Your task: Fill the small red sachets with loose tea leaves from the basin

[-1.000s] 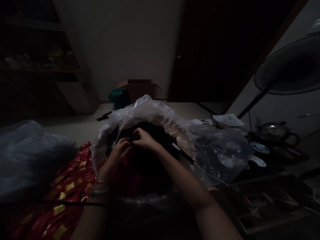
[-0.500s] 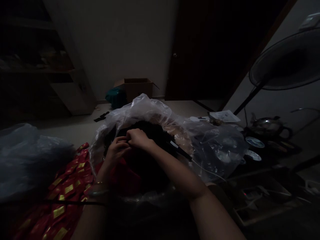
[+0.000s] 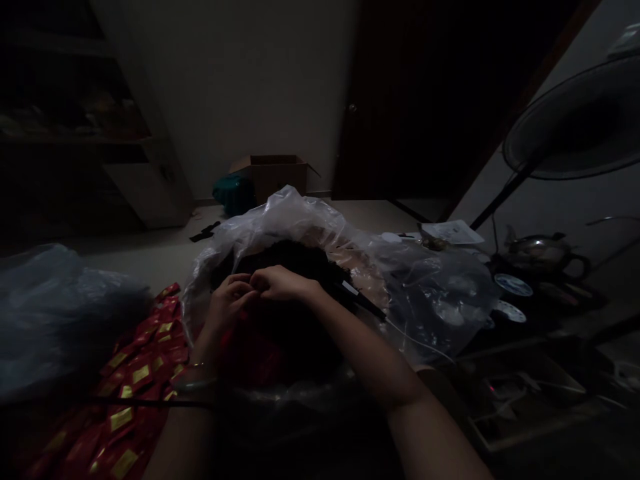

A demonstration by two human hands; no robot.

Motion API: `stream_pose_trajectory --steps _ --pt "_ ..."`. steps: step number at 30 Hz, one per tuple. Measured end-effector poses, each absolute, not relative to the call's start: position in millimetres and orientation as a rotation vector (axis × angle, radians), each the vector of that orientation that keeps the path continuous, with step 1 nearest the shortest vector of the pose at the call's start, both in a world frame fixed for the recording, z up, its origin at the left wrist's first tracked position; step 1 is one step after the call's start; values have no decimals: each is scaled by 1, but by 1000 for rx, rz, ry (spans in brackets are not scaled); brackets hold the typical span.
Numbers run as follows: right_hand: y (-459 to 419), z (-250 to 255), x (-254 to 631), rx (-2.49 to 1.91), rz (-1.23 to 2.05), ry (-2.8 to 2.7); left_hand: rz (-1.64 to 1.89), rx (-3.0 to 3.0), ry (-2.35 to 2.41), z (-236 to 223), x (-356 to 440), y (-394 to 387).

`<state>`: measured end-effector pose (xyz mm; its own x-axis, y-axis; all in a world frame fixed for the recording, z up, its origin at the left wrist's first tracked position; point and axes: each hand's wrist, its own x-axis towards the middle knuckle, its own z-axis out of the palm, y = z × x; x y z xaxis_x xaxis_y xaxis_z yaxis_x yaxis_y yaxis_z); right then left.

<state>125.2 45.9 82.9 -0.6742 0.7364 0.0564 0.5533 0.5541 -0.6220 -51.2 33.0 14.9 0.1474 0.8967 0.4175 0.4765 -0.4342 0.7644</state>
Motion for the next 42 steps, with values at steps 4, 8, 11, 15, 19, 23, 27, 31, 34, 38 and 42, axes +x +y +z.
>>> stream_pose_trajectory --steps 4,8,11,15,19,23,27,31,34,38,42 --pt "45 76 123 -1188 621 -2550 1112 2099 1265 17 -50 31" --pt "51 71 130 -1111 751 -2385 1021 2206 1276 18 -54 30" --pt "56 66 144 -1144 795 -2103 1043 2216 1297 17 -58 31" --pt "54 49 163 -1392 646 -2095 1081 2209 1294 16 -58 33" --pt "42 26 154 -1547 406 -2547 1149 2133 1343 16 -56 34" --pt "37 18 131 -1485 54 -2806 1097 2159 1338 21 -55 30" --pt "35 26 128 -1499 -69 -2843 992 2217 1263 24 -56 24" --pt "29 33 142 -1629 -22 -2763 986 2251 1284 22 -57 25" --pt "29 37 157 -1693 68 -2633 1004 2259 1306 20 -56 26" --pt "37 48 172 -1668 294 -2276 1012 2271 1356 19 -50 26" --pt "42 64 161 -1368 638 -1952 1011 2286 1398 16 -44 26"
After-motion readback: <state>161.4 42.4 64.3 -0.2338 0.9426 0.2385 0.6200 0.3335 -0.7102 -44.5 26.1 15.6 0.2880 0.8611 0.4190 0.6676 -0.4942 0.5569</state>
